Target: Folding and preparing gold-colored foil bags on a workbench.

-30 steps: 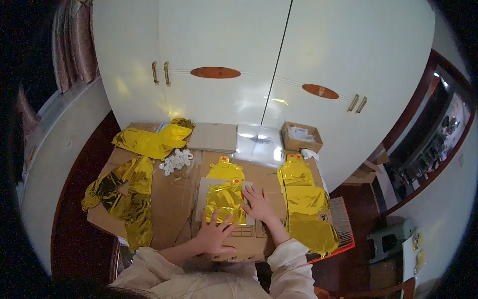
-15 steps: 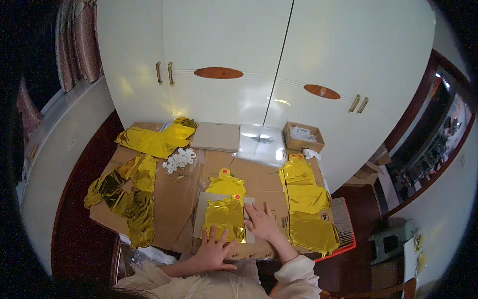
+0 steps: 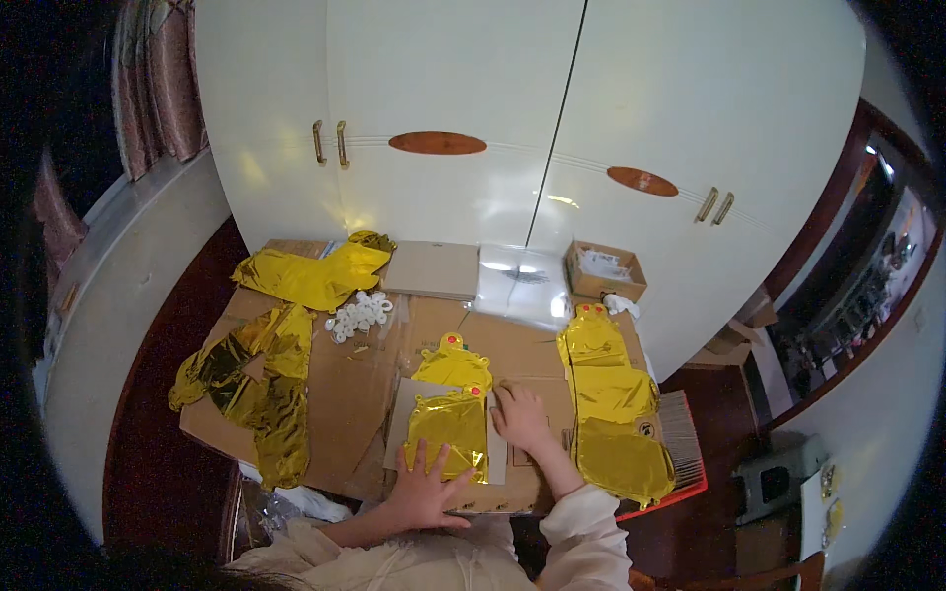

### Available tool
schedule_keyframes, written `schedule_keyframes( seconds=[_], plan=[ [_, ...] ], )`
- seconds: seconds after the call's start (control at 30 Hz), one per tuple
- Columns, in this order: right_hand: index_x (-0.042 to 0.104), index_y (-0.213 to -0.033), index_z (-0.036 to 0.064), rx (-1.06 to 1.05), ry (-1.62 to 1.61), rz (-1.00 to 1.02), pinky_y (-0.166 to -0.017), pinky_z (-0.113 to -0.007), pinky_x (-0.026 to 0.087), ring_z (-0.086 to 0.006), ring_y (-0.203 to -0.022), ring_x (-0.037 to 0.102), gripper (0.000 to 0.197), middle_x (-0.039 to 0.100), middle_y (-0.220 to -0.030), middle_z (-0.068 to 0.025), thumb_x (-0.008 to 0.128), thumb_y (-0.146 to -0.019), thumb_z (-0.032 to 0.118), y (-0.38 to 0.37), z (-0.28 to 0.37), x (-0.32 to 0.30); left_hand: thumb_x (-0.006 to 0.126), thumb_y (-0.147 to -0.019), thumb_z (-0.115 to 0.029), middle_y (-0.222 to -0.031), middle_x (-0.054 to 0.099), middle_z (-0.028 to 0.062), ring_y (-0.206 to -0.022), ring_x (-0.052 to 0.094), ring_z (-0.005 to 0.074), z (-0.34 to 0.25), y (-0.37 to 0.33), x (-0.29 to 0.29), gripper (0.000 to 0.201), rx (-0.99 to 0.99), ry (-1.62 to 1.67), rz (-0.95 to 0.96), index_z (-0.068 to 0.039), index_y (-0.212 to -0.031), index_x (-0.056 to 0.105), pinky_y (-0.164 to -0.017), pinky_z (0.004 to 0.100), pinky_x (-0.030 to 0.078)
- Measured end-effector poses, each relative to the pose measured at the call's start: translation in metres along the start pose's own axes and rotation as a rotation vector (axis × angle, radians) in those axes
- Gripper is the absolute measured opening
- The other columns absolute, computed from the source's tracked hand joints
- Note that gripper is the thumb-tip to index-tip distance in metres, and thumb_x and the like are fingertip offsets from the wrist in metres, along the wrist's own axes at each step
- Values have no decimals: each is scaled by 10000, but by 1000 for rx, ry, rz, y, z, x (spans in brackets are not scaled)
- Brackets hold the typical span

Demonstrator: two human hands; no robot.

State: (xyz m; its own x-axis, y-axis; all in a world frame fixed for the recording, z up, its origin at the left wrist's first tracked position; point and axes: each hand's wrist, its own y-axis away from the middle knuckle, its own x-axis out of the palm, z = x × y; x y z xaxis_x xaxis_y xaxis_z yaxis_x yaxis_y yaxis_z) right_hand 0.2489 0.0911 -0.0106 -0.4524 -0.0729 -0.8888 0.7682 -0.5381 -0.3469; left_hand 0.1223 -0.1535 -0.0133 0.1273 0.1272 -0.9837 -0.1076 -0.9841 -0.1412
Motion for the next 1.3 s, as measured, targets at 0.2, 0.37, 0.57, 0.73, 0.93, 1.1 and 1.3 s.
schedule_keyframes(
  seconds=[0.2, 0.37, 0.57, 0.73, 0.93, 1.1, 1.3],
  plan=[
    [607, -1113, 83, 192, -204, 348, -842, -446, 466, -291, -946, 632, 320, 672, -994, -105, 668, -862, 271, -44, -20, -4, 419, -734, -887, -1527, 234, 310, -1334, 206, 647, 0, 1, 0, 930, -12, -25, 52, -331, -1479, 401, -965, 829, 116],
    [642, -921, 42, 160, -554, 462, -677, -319, 474, -155, -751, 583, 97, 632, -780, -38, 658, -884, 130, -58, -38, -5, 478, -705, -875, -1520, 270, 270, -1333, 214, 615, -2, -1, -2, 914, -25, -29, 19, -328, -1436, 472, -945, 824, 167],
    [650, -909, 30, 511, -629, -30, -641, -291, 472, -121, -674, 562, 128, 612, -724, -21, 616, -924, 153, -67, -75, -16, 489, -686, -880, -1515, 285, 270, -1338, 206, 611, -3, -2, -1, 940, -24, -10, 13, -332, -1449, 452, -954, 827, 160],
    [617, -934, 12, 506, -393, -514, -708, -308, 474, -165, -760, 584, 155, 624, -794, -71, 591, -942, 165, -64, -124, -84, 491, -688, -877, -1510, 291, 272, -1338, 200, 618, -2, -4, 0, 948, -20, 9, 10, -330, -1460, 436, -962, 830, 145],
    [573, -1023, -10, 193, -325, -597, -650, -279, 458, -185, -702, 588, 107, 627, -816, -111, 565, -930, 41, -20, -39, -137, 502, -693, -869, -1502, 299, 275, -1351, 177, 624, -1, -1, 4, 948, -38, 55, 8, -324, -1465, 429, -976, 830, 112],
    [652, -1136, 96, -230, 49, -367, -657, -344, 541, -246, -896, 703, 322, 693, -1061, -114, 637, -816, 64, 58, 51, -132, 520, -703, -853, -1490, 329, 262, -1364, 217, 578, -2, 1, -5, 939, -53, 68, 28, -319, -1470, 423, -1001, 804, 121],
    [674, -1072, 122, -574, 26, -124, -913, -348, 563, -253, -1130, 618, 254, 654, -1165, -42, 614, -825, 142, 122, 112, -87, 521, -764, -798, -1479, 382, 201, -1372, 303, 463, -5, 10, 28, 894, -18, 705, 166, -265, -1474, 420, -1082, 675, 201]
  ],
)
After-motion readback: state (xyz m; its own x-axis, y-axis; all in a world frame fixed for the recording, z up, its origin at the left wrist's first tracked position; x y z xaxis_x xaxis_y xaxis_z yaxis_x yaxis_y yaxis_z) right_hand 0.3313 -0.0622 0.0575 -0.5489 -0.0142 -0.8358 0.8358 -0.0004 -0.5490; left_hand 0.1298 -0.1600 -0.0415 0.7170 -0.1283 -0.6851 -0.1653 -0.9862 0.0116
